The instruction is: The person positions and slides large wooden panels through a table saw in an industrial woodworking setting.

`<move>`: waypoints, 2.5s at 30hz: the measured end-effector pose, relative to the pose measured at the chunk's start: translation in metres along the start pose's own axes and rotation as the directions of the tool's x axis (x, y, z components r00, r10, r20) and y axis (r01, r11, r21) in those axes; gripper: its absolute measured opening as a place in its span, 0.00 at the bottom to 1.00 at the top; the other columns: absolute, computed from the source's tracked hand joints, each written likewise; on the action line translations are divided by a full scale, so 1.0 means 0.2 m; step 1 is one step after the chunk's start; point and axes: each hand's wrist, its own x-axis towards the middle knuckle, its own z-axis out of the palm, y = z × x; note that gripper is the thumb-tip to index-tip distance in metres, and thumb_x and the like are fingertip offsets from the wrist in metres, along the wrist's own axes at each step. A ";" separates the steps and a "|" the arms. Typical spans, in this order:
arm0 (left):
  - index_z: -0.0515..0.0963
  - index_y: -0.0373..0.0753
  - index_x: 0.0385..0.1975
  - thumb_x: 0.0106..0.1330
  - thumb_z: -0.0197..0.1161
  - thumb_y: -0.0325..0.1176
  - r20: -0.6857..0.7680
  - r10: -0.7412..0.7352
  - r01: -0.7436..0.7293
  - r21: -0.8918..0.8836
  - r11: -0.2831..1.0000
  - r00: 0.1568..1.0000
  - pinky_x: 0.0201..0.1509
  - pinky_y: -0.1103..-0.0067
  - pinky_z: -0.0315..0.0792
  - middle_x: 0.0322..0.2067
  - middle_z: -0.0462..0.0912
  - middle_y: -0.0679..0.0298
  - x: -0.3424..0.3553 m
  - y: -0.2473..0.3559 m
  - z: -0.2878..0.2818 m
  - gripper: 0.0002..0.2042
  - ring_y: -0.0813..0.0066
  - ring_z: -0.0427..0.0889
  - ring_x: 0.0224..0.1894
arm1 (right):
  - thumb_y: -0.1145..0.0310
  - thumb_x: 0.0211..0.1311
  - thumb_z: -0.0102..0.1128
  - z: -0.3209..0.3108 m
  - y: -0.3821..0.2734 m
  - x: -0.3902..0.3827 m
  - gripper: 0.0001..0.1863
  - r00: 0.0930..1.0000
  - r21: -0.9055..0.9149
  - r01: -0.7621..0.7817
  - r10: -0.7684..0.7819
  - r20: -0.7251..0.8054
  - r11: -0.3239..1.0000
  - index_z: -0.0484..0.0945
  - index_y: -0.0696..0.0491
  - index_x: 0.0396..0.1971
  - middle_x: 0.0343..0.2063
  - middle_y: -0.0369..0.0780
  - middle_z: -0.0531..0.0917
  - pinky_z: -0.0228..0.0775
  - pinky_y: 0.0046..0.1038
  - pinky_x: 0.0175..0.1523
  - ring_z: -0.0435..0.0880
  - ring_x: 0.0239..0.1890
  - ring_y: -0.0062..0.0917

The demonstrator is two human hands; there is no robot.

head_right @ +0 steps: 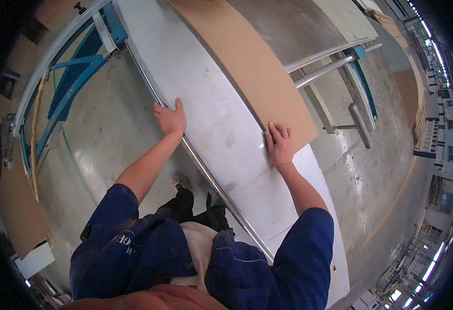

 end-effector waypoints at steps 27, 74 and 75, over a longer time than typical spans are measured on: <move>0.49 0.23 0.71 0.66 0.64 0.57 0.024 0.022 -0.020 -0.075 0.997 0.999 0.65 0.56 0.70 0.66 0.61 0.35 1.19 0.26 0.10 0.49 0.38 0.69 0.65 | 0.62 0.66 0.66 0.48 -0.37 1.04 0.17 1.000 -0.007 -0.010 0.010 -0.004 1.000 0.84 0.50 0.53 0.48 0.38 0.84 0.72 0.35 0.57 0.78 0.49 0.36; 0.50 0.21 0.70 0.65 0.63 0.60 -0.005 0.071 -0.071 -0.069 0.995 0.997 0.68 0.59 0.68 0.63 0.67 0.32 2.97 0.62 0.50 0.50 0.38 0.71 0.64 | 0.58 0.68 0.63 1.40 -0.70 2.57 0.18 1.000 0.086 -0.014 0.016 -0.023 0.996 0.82 0.48 0.54 0.49 0.37 0.83 0.71 0.36 0.60 0.77 0.55 0.36; 0.50 0.21 0.70 0.65 0.63 0.60 -0.013 0.082 -0.083 -0.070 0.994 0.997 0.68 0.59 0.68 0.63 0.67 0.31 3.00 0.63 0.50 0.50 0.38 0.71 0.64 | 0.58 0.68 0.63 1.41 -0.71 2.60 0.18 1.000 0.081 -0.019 0.021 -0.015 0.997 0.82 0.48 0.55 0.49 0.38 0.83 0.71 0.37 0.61 0.77 0.55 0.36</move>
